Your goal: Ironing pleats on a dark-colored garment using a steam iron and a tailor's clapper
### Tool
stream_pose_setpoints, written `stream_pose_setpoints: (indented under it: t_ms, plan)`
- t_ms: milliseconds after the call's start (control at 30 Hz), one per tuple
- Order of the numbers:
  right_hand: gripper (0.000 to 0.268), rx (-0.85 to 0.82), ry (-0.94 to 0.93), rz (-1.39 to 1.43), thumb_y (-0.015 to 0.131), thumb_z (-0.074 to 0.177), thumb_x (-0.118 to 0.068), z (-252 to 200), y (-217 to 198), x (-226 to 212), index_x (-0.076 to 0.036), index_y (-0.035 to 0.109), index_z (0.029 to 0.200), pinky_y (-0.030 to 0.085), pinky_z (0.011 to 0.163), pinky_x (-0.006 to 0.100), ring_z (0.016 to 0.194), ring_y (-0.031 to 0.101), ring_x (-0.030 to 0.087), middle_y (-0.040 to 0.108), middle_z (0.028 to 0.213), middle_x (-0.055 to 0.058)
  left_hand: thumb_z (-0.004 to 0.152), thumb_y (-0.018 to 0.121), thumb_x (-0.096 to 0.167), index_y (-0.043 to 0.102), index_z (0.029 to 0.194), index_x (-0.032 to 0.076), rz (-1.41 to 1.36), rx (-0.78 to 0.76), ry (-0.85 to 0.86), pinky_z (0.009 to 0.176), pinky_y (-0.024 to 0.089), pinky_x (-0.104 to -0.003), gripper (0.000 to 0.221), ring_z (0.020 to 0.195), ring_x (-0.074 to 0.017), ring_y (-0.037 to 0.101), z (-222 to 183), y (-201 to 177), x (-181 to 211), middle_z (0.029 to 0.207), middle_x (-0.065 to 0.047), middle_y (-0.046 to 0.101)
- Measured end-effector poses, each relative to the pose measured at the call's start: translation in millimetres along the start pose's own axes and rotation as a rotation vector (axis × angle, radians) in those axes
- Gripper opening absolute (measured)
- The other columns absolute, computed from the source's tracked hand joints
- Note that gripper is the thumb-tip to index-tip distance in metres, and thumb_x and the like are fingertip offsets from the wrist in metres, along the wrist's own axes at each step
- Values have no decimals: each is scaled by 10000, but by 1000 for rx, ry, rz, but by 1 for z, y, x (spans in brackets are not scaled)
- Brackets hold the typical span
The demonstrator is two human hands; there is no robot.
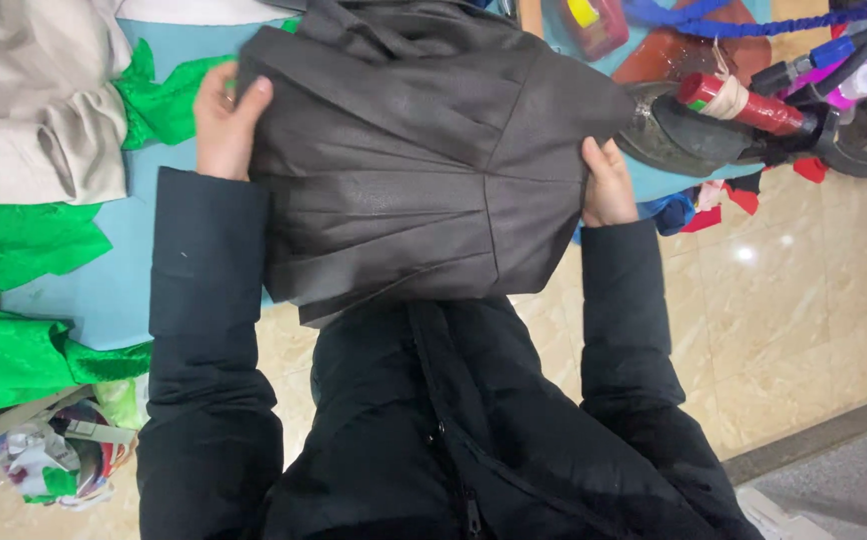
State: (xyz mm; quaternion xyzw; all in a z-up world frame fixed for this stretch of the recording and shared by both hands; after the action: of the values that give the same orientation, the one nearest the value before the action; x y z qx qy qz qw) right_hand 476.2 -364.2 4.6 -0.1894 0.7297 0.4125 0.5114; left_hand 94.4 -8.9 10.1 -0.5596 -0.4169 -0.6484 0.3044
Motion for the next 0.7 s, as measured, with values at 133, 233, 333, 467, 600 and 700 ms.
stream_pose_setpoints:
  t_ms: [133, 233, 333, 467, 600, 700]
  plan:
    - [752, 87, 303, -33, 666, 963, -410, -4, 22, -33, -10, 395, 1539, 426, 1231, 422, 1452, 506, 288, 481, 1580, 148, 985, 729, 144, 567, 1290, 89, 65, -8, -77, 979, 566, -283, 349, 1111, -132, 675, -4, -5, -21, 1215, -100, 717]
    - [452, 136, 75, -316, 696, 988, -268, 23, -13, -13, -44, 607, 1370, 495, 1135, 323, 1265, 615, 163, 643, 1401, 83, 988, 732, 110, 608, 1192, 130, 36, 22, -83, 879, 567, -243, 240, 965, -93, 693, 4, -12, -35, 1087, -65, 751]
    - [424, -17, -246, -681, 537, 1113, -285, 38, 15, -32, 6, 563, 1421, 366, 1188, 378, 1363, 488, 208, 563, 1463, 124, 994, 708, 137, 636, 1085, 134, -33, 37, -126, 818, 566, -241, 116, 887, -93, 686, 5, -5, -24, 1022, -68, 759]
    - [529, 65, -8, -184, 629, 1051, -321, 72, 1, 3, 9, 488, 1440, 411, 1219, 357, 1377, 527, 199, 550, 1495, 140, 1026, 678, 153, 595, 1018, 171, -26, 26, -185, 802, 520, -213, 85, 868, -49, 624, 3, -5, -30, 958, 9, 694]
    - [749, -44, 307, 43, 579, 919, -561, 75, 39, -11, -38, 536, 1453, 488, 1203, 424, 1386, 583, 256, 602, 1480, 131, 1016, 699, 130, 558, 1034, 171, -143, 169, -16, 785, 495, -235, 148, 834, -71, 587, 8, -12, -33, 928, 11, 653]
    - [511, 38, 10, -218, 599, 976, -412, 88, 33, -3, -48, 627, 1333, 533, 1080, 359, 1215, 641, 182, 691, 1329, 110, 1042, 650, 96, 536, 1077, 122, -1, 276, 305, 840, 476, -281, 122, 910, -129, 568, 11, -14, 0, 1004, -46, 617]
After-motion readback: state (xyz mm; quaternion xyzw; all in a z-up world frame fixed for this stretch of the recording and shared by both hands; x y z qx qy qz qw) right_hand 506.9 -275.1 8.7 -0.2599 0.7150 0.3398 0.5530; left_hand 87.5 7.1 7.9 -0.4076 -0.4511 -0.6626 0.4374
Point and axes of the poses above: each hand's wrist, its own z-axis towards the middle knuckle, its own y-axis out of the palm, x = y × z, the point moved 2 cm from there along z, towards the middle knuckle
